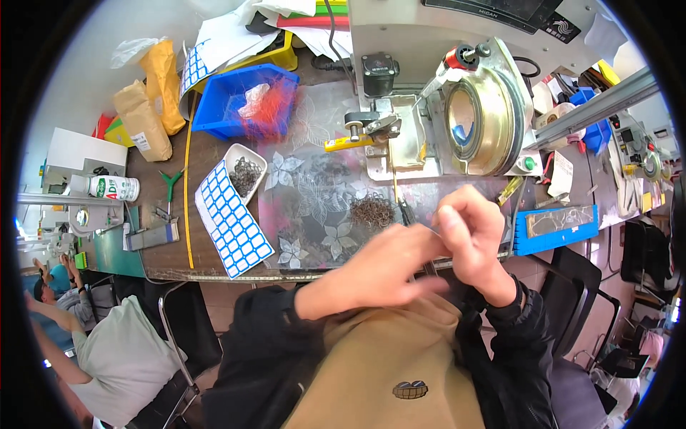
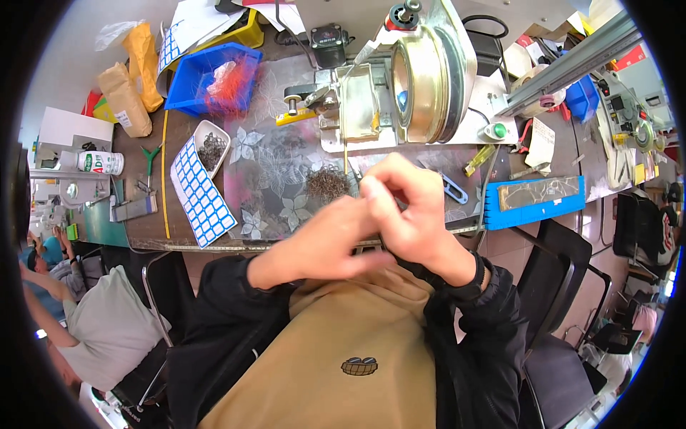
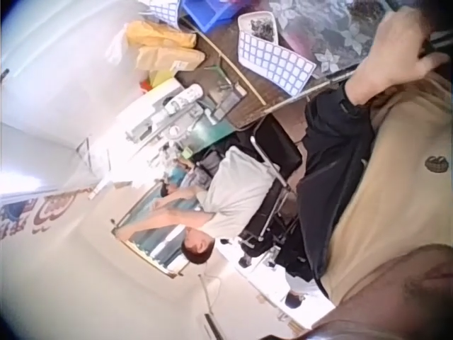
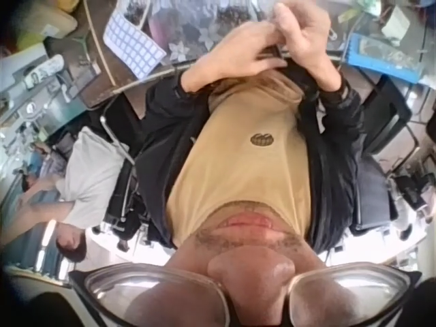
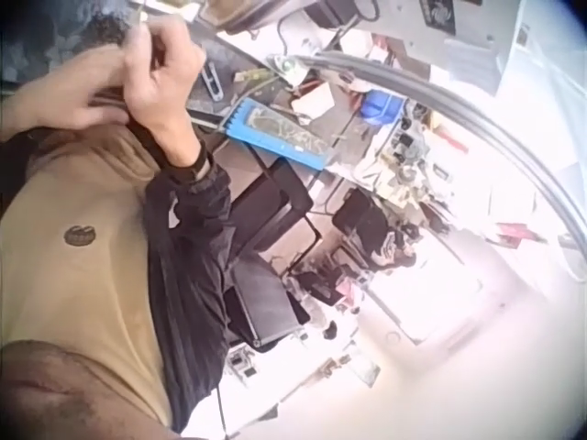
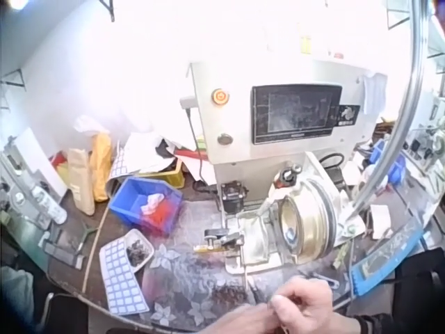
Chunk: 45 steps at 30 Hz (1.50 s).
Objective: Assemble small electronic components using a winding machine, hand tools, and adhesive.
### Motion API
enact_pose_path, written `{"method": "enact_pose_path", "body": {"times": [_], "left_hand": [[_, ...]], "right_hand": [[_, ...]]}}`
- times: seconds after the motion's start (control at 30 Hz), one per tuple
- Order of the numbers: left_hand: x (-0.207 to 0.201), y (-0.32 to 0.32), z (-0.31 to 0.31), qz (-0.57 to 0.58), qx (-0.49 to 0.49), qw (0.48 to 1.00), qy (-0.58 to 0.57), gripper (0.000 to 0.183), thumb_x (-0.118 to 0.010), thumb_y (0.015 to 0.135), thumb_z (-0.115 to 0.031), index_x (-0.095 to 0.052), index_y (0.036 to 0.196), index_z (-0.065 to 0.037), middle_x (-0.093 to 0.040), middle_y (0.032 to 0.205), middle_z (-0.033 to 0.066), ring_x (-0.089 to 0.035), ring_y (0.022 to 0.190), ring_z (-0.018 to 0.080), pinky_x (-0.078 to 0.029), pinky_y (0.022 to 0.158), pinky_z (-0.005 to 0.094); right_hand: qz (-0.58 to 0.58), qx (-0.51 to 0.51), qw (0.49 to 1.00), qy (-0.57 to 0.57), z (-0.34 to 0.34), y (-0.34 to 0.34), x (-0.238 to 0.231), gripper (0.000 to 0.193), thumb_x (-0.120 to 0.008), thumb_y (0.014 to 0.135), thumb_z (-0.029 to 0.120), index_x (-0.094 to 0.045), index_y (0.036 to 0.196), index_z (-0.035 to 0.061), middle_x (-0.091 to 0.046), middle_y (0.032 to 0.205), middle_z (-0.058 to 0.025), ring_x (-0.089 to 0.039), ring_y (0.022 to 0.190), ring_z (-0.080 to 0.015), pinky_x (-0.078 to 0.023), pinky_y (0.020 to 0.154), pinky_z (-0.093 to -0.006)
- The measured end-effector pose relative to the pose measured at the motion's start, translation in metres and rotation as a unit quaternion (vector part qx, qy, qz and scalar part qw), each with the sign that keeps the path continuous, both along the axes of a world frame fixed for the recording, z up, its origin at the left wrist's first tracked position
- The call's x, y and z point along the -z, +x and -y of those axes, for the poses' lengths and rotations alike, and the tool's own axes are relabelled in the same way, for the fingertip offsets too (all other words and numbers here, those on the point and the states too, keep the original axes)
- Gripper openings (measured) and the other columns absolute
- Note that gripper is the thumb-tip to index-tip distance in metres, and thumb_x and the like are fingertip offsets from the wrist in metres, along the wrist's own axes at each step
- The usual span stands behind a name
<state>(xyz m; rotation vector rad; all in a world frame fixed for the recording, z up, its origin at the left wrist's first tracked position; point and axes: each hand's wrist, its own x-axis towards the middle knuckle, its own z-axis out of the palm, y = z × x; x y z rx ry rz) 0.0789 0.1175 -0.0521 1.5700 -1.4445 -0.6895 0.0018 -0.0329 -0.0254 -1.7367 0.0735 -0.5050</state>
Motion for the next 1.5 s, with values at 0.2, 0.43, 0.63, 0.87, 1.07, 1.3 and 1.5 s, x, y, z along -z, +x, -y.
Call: {"method": "enact_pose_path", "body": {"times": [0.2,0.43,0.63,0.87,1.07,1.3,1.5], "left_hand": [[-0.043,0.066,-0.022,0.104,-0.256,0.956,-0.103,0.011,-0.067,0.085,-0.002,-0.067,0.095,-0.002,-0.068,0.096,0.0113,-0.065,0.092,0.0230,-0.049,0.085,0.0326],[-0.039,0.106,0.035,0.221,-0.289,0.926,-0.100,0.024,-0.069,0.087,-0.017,-0.066,0.107,-0.003,-0.068,0.106,0.0098,-0.063,0.099,0.0254,-0.047,0.087,0.0358],[-0.039,0.109,0.048,0.229,-0.259,0.936,-0.072,0.014,-0.075,0.081,-0.009,-0.074,0.093,-0.001,-0.072,0.091,0.0118,-0.067,0.086,0.0248,-0.053,0.077,0.0329],[-0.023,0.115,0.049,0.174,-0.262,0.935,-0.162,0.016,-0.070,0.086,-0.015,-0.074,0.094,-0.002,-0.074,0.091,0.0127,-0.072,0.086,0.0297,-0.051,0.095,0.0485],[-0.050,0.107,0.029,0.234,-0.299,0.915,-0.138,0.010,-0.063,0.092,-0.005,-0.072,0.091,-0.002,-0.076,0.100,0.0080,-0.072,0.097,0.0210,-0.036,0.111,0.0490],[-0.044,0.106,0.029,0.074,-0.222,0.955,-0.182,0.014,-0.058,0.095,-0.008,-0.061,0.082,-0.004,-0.070,0.090,0.0065,-0.062,0.109,0.0294,-0.040,0.105,0.0455],[-0.073,0.109,0.008,0.109,-0.146,0.979,-0.089,0.017,-0.054,0.098,-0.013,-0.058,0.082,-0.006,-0.068,0.085,0.0049,-0.058,0.099,0.0269,-0.040,0.097,0.0427]], "right_hand": [[-0.073,-0.034,0.991,0.105,0.007,0.005,0.018,0.016,-0.057,0.095,0.009,-0.057,0.082,0.0006,-0.052,0.066,0.0033,-0.041,0.059,-0.0022,-0.032,0.053,-0.0218],[-0.091,-0.045,0.982,0.159,0.006,0.020,0.027,0.016,-0.056,0.097,0.011,-0.056,0.083,0.0028,-0.052,0.073,0.0035,-0.042,0.062,-0.0022,-0.034,0.056,-0.0216],[-0.152,-0.089,0.950,0.259,0.006,0.021,0.020,0.017,-0.054,0.099,0.012,-0.055,0.084,0.0037,-0.055,0.075,0.0021,-0.041,0.055,-0.0027,-0.032,0.049,-0.0205],[-0.158,-0.105,0.946,0.262,0.011,0.030,0.032,0.018,-0.053,0.099,0.013,-0.056,0.084,0.0044,-0.057,0.076,0.0022,-0.040,0.053,-0.0025,-0.031,0.048,-0.0209],[-0.157,-0.099,0.950,0.251,0.005,0.025,0.026,0.016,-0.055,0.098,0.010,-0.055,0.084,0.0032,-0.055,0.077,0.0038,-0.040,0.065,-0.0004,-0.033,0.057,-0.0204],[-0.135,-0.127,0.909,0.373,0.003,0.039,0.033,0.021,-0.048,0.100,0.017,-0.051,0.082,0.0052,-0.048,0.067,0.0015,-0.037,0.051,-0.0040,-0.027,0.046,-0.0216],[-0.136,-0.114,0.919,0.351,0.004,0.041,0.026,0.022,-0.048,0.101,0.018,-0.050,0.083,0.0059,-0.048,0.068,0.0025,-0.037,0.053,-0.0033,-0.026,0.046,-0.0215]]}}
